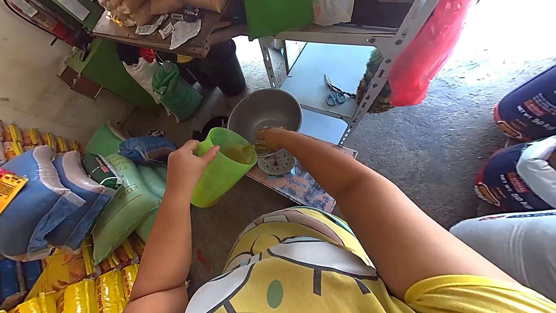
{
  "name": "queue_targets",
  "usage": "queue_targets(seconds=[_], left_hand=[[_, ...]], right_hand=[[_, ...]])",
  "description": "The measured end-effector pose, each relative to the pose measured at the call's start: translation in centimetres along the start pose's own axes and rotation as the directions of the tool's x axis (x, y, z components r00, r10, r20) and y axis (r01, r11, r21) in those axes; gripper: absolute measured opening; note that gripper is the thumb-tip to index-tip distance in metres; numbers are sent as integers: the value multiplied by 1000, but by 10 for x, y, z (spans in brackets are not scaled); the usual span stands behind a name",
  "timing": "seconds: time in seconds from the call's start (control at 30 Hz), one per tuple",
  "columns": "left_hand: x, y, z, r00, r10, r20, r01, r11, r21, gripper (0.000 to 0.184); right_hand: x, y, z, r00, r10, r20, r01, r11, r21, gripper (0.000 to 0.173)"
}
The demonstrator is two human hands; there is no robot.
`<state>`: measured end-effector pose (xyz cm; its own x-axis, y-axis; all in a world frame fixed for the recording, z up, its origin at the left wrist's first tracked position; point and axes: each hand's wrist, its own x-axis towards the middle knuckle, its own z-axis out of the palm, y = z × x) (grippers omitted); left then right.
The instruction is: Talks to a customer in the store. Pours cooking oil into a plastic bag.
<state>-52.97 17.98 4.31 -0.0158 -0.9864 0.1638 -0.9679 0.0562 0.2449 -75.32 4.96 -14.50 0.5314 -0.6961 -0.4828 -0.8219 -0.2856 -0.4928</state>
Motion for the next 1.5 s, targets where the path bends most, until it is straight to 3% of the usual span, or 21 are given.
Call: queue_targets(seconds=[1.5], left_hand=[[5,7,3,1000,-3,11,3,1000,22,50]], right_hand=[[3,8,6,993,-97,-73,97,995,3,55]])
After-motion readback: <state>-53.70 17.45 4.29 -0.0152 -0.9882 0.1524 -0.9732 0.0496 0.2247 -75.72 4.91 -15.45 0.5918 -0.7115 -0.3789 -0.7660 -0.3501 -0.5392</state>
